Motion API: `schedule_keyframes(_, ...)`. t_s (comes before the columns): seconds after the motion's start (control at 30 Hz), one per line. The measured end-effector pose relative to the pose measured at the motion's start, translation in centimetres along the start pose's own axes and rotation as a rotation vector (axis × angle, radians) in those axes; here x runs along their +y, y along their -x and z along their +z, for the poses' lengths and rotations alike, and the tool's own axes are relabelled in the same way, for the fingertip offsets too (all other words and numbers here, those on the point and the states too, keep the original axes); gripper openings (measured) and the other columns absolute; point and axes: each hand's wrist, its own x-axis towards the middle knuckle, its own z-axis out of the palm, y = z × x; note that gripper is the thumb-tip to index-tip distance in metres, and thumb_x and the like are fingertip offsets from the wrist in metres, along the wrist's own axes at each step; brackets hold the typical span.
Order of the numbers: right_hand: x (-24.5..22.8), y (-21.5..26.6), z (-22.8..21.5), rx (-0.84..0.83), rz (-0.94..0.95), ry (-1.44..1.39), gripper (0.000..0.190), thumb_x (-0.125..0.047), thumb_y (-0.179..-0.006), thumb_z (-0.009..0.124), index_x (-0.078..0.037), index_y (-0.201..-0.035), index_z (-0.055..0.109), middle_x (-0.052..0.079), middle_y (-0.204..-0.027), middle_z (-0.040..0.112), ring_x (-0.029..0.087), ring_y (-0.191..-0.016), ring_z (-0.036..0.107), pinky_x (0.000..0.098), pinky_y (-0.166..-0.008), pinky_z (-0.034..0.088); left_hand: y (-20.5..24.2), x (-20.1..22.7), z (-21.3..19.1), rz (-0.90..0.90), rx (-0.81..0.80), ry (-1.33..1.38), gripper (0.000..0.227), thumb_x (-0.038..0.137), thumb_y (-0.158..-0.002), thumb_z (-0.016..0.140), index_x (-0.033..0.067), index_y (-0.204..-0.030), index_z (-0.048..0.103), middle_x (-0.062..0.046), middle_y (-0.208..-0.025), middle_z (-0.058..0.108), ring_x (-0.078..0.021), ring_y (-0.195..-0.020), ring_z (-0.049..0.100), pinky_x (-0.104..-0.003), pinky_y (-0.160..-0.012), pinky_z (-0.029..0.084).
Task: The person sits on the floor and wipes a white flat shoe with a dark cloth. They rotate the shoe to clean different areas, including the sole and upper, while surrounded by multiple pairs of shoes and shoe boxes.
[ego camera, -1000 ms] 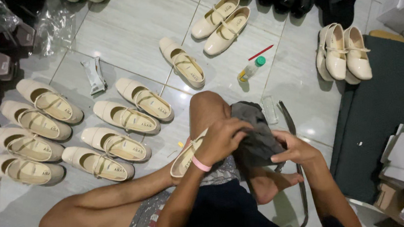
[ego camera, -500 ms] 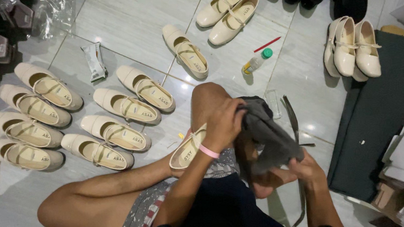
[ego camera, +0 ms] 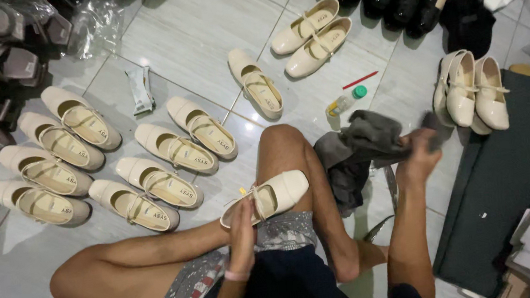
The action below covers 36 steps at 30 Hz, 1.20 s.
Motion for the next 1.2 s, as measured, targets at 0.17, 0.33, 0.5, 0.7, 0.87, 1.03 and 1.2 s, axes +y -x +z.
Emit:
schedule_keyframes(0.17,3.9,-3.0,2.3,-0.286,-0.449,0.847,0.018,-0.015,-0.102,0.075,0.001,-0.109,0.073,0.019,-0.116,0.067,0.039,-0.104,0.067,0.0461,-0.091,0.054,-3.5,1.3,0.7,-0.294,-0.066,0.347,0.075,0.061,-0.101,0.044,-0.0043,-0.135,0.053,-0.017,-0.124,0.064,-0.0263,-0.116,0.062,-0.039,-0.103,0.051)
schedule_keyframes(0.33,7.9,-4.3,5.8,-0.346,-0.406,0.779,0.032,-0.019,-0.094,0.079,0.002,-0.115,0.071,0.020,-0.125,0.065,0.040,-0.103,0.066,0.0439,-0.089,0.053,-2.3,1.7,2.8,-0.215,-0.161,0.223,0.071,0.063,-0.095,0.037,0.0052,-0.137,0.043,-0.015,-0.126,0.065,-0.0280,-0.104,0.068,-0.042,-0.093,0.055)
schedule_keyframes(0.5,12.0,-3.9,8.1,-0.277,-0.427,0.778,0.046,-0.028,-0.090,0.088,-0.001,-0.120,0.067,0.019,-0.110,0.070,0.040,-0.099,0.067,0.0448,-0.087,0.055,-0.5,-0.8,3.9,0.062,-0.352,0.052,0.060,0.057,-0.101,0.033,0.0120,-0.139,0.026,-0.012,-0.123,0.065,-0.0218,-0.100,0.072,-0.032,-0.090,0.055)
schedule_keyframes(0.7,16.9,-3.7,7.4,-0.094,-0.367,0.747,0.038,-0.031,-0.095,0.087,-0.001,-0.110,0.069,0.017,-0.095,0.073,0.035,-0.079,0.072,0.0436,-0.072,0.057,-0.9,-3.8,2.6,0.225,-0.460,0.409,0.072,0.065,-0.102,0.043,0.0065,-0.144,0.037,-0.005,-0.121,0.056,-0.0115,-0.108,0.057,-0.025,-0.095,0.047)
schedule_keyframes(0.87,19.0,-4.2,4.7,0.155,-0.275,0.584,0.036,-0.031,-0.098,0.086,0.001,-0.099,0.070,0.012,-0.090,0.077,0.029,-0.074,0.073,0.0420,-0.071,0.059,-1.2,-2.0,1.3,0.220,-0.494,0.380,0.076,0.060,-0.105,0.047,0.0048,-0.154,0.029,-0.010,-0.130,0.054,-0.0147,-0.109,0.058,-0.028,-0.091,0.049)
schedule_keyframes(1.03,19.5,-4.8,1.2,0.375,0.060,0.004,0.037,-0.030,-0.097,0.083,0.000,-0.109,0.067,0.012,-0.106,0.079,0.026,-0.095,0.079,0.0411,-0.087,0.066,-1.7,0.0,-0.4,-0.004,-0.714,0.079,0.089,0.054,-0.097,0.050,0.0185,-0.160,-0.002,-0.009,-0.138,0.045,-0.0157,-0.099,0.058,-0.031,-0.084,0.054)
schedule_keyframes(1.2,18.7,-5.5,-2.2,0.192,0.574,-0.718,0.057,-0.043,-0.088,0.067,-0.002,-0.126,0.062,0.017,-0.131,0.068,0.036,-0.116,0.071,0.0539,-0.103,0.061,-0.7,-0.5,-1.0,0.144,-0.562,0.292,0.084,0.059,-0.106,0.038,0.0099,-0.164,0.001,-0.015,-0.134,0.052,-0.0163,-0.086,0.062,-0.027,-0.070,0.054)
